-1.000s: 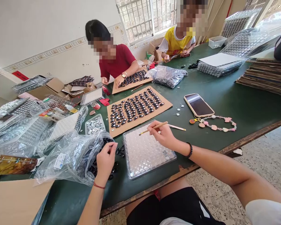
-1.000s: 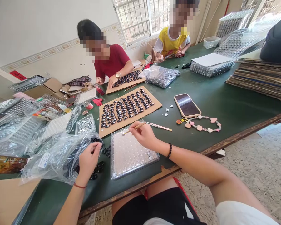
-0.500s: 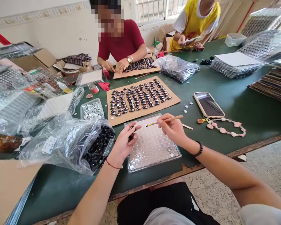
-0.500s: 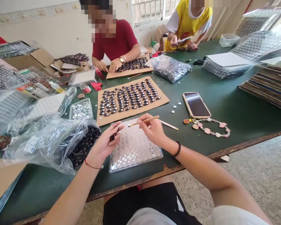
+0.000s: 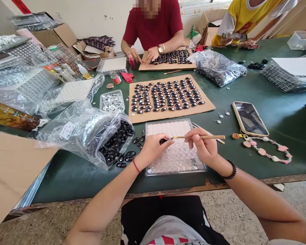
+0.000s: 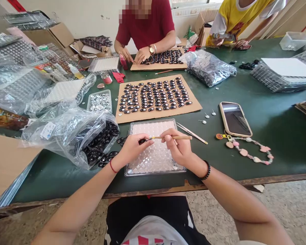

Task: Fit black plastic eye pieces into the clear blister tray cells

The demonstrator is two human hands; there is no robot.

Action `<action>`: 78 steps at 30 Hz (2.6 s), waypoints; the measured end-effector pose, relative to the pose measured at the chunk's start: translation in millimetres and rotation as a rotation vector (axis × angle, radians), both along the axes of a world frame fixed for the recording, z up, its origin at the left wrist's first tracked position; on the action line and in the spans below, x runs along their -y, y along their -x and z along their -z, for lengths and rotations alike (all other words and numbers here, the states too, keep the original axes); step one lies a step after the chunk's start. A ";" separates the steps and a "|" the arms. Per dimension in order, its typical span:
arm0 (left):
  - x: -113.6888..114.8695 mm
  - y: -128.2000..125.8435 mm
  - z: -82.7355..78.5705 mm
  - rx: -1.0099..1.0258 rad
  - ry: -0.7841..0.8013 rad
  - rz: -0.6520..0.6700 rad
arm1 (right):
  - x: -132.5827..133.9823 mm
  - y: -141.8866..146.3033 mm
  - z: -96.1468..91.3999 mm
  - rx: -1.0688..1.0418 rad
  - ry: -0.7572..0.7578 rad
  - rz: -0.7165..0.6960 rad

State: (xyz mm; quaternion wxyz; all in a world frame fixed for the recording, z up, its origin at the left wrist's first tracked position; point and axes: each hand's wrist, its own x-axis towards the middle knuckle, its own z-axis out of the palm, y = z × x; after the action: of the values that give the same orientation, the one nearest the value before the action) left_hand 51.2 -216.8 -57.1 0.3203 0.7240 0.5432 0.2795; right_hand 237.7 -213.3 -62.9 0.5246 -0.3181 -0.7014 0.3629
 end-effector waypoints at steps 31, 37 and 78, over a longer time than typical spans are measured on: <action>3.8 -4.3 -3.8 0.122 0.104 -0.035 | 2.0 3.3 -4.8 0.371 -0.350 -0.007; 4.9 -5.0 -5.1 0.119 0.091 -0.033 | 3.2 4.0 -2.1 0.378 -0.375 -0.037; 21.3 -18.6 -1.4 0.307 0.220 0.112 | -25.2 10.2 -3.6 -0.307 0.831 -0.327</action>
State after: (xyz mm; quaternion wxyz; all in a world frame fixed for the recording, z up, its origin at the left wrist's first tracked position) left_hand 69.8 -238.2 -55.7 0.4914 0.6626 0.4742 0.3075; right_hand 227.5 -188.0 -59.3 0.3863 -0.3292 -0.4520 0.7336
